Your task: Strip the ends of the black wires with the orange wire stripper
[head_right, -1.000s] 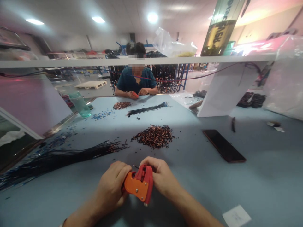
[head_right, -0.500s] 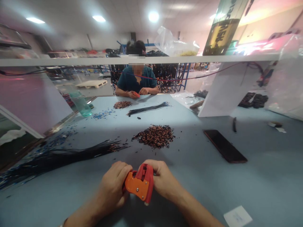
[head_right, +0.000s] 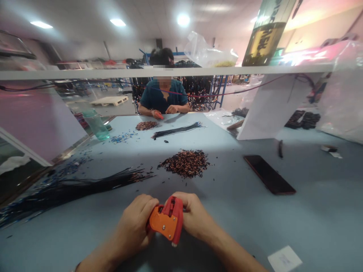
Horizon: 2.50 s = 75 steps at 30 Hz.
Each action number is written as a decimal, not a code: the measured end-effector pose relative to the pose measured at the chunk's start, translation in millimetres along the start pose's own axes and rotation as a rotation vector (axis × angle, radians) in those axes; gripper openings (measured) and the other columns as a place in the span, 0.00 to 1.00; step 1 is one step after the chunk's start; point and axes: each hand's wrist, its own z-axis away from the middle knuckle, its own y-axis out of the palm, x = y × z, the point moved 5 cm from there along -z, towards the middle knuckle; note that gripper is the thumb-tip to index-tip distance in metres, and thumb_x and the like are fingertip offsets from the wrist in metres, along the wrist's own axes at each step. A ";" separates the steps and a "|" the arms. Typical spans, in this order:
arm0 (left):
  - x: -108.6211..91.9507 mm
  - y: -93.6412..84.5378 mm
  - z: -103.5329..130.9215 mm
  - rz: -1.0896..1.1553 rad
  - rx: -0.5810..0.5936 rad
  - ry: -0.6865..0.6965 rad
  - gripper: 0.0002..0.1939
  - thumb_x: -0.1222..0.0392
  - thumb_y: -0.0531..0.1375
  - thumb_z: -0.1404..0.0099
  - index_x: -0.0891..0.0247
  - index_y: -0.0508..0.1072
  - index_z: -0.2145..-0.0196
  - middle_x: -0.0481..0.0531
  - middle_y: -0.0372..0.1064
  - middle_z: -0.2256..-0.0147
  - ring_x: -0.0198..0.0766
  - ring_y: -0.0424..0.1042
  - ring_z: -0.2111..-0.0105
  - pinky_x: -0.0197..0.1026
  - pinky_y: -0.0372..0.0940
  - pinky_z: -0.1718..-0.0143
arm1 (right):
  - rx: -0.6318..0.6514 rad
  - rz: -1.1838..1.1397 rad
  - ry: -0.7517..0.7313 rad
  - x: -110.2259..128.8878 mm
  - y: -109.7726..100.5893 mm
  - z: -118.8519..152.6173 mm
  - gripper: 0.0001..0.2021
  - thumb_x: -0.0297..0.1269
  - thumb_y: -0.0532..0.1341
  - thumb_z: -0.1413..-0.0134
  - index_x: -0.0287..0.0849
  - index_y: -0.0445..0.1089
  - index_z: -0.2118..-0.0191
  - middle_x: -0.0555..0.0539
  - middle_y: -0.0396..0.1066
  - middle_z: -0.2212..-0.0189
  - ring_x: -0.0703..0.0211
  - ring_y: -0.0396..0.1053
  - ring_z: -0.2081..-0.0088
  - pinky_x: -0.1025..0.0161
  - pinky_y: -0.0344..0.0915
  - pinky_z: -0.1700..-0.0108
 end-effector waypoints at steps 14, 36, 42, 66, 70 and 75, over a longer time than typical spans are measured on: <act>1.3 4.9 4.8 -0.003 0.033 0.029 0.12 0.69 0.56 0.44 0.64 0.69 0.60 0.57 0.74 0.72 0.46 0.71 0.75 0.44 0.62 0.73 | 0.038 -0.096 0.068 -4.6 4.2 -0.2 0.03 0.27 0.59 0.57 0.40 0.67 0.76 0.55 0.64 0.80 0.67 0.59 0.77 0.69 0.60 0.73; 36.2 -10.0 2.1 0.629 -0.121 -0.570 0.06 0.60 0.56 0.37 0.62 0.70 0.62 0.44 0.63 0.79 0.33 0.61 0.81 0.34 0.57 0.78 | -0.162 0.007 0.091 -11.9 -25.3 -7.9 0.08 0.42 0.59 0.46 0.43 0.68 0.68 0.55 0.61 0.80 0.63 0.60 0.78 0.65 0.59 0.72; 44.5 -0.1 6.6 1.162 -0.244 -0.844 0.09 0.59 0.62 0.41 0.61 0.69 0.63 0.47 0.67 0.73 0.36 0.67 0.72 0.39 0.64 0.68 | -0.144 0.378 -0.057 -5.6 -22.7 -6.8 0.07 0.33 0.56 0.44 0.42 0.71 0.67 0.53 0.64 0.78 0.62 0.61 0.75 0.66 0.57 0.71; 42.7 4.7 5.8 1.348 -0.280 -0.877 0.12 0.61 0.65 0.45 0.61 0.70 0.62 0.47 0.67 0.74 0.38 0.67 0.71 0.41 0.65 0.68 | -0.212 0.982 -0.308 -12.5 -8.2 -1.0 0.08 0.30 0.57 0.41 0.43 0.70 0.70 0.51 0.72 0.76 0.63 0.69 0.76 0.68 0.56 0.72; 42.4 4.2 5.1 1.360 -0.282 -0.886 0.12 0.60 0.65 0.45 0.62 0.70 0.63 0.47 0.67 0.74 0.38 0.67 0.71 0.40 0.64 0.69 | -0.132 1.037 -0.291 -13.5 -0.4 0.7 0.09 0.31 0.58 0.41 0.44 0.67 0.73 0.54 0.72 0.79 0.64 0.68 0.78 0.68 0.51 0.75; 38.7 7.8 5.5 1.500 -0.245 -0.886 0.11 0.63 0.65 0.45 0.63 0.70 0.63 0.46 0.66 0.74 0.36 0.67 0.72 0.41 0.63 0.66 | -0.332 1.097 -0.199 -15.9 -31.6 -6.3 0.10 0.29 0.55 0.41 0.42 0.68 0.73 0.47 0.73 0.76 0.59 0.68 0.78 0.65 0.47 0.77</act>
